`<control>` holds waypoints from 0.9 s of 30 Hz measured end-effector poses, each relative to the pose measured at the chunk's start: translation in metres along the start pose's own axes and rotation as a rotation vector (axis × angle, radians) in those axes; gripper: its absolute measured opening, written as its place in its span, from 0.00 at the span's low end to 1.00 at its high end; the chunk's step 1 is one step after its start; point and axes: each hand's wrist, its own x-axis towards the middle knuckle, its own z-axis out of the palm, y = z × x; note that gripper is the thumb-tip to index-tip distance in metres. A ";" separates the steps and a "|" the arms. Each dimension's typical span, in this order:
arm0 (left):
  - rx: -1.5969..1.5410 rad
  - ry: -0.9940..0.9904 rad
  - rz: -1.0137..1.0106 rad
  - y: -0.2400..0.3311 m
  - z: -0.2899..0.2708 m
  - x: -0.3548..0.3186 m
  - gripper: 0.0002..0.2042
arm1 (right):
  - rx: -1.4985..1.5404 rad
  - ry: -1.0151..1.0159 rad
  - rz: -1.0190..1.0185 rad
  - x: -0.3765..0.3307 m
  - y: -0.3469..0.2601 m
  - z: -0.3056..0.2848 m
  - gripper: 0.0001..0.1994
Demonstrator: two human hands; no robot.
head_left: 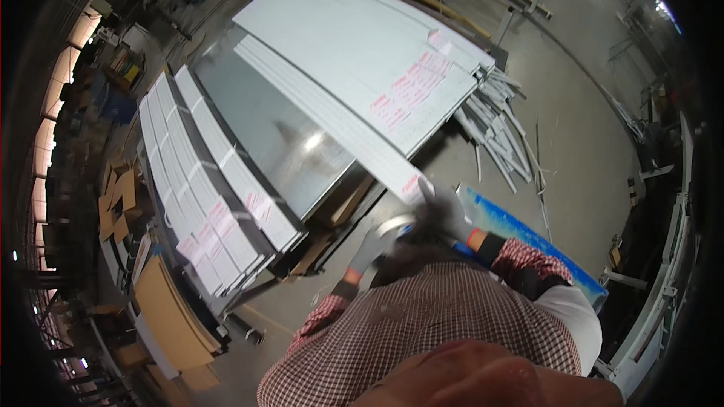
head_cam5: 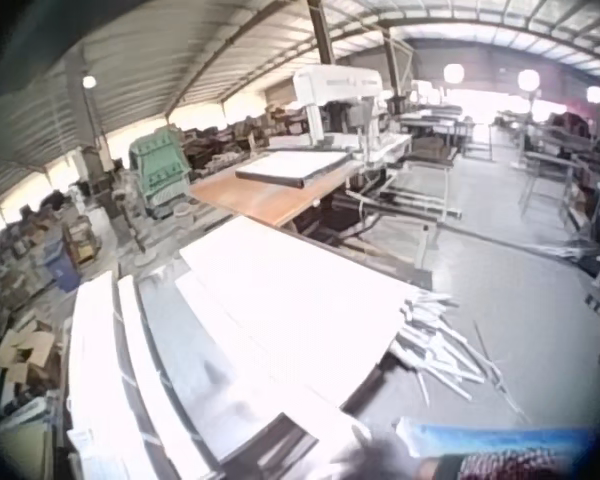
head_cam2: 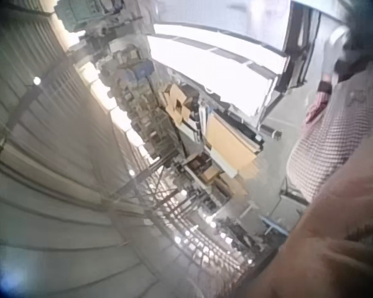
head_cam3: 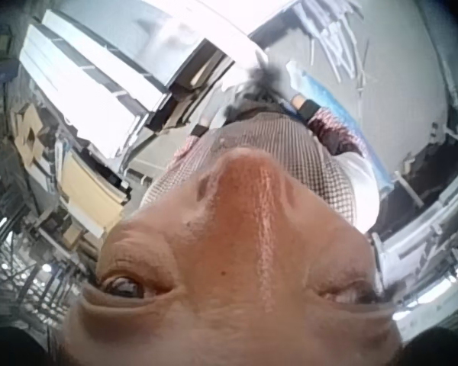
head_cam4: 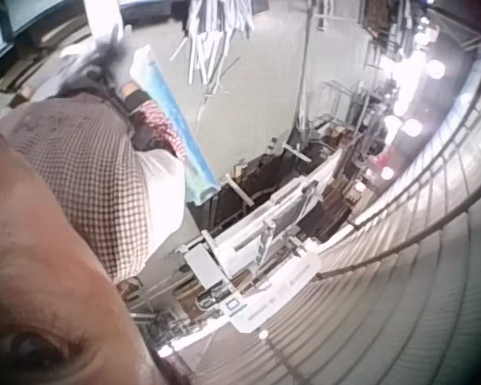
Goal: Sorting and arranging long white and grey plastic/metal extrusions on a workbench.
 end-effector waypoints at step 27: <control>0.348 0.066 0.226 0.043 0.045 0.037 0.11 | -0.599 -0.540 -0.289 0.068 0.071 -0.004 0.11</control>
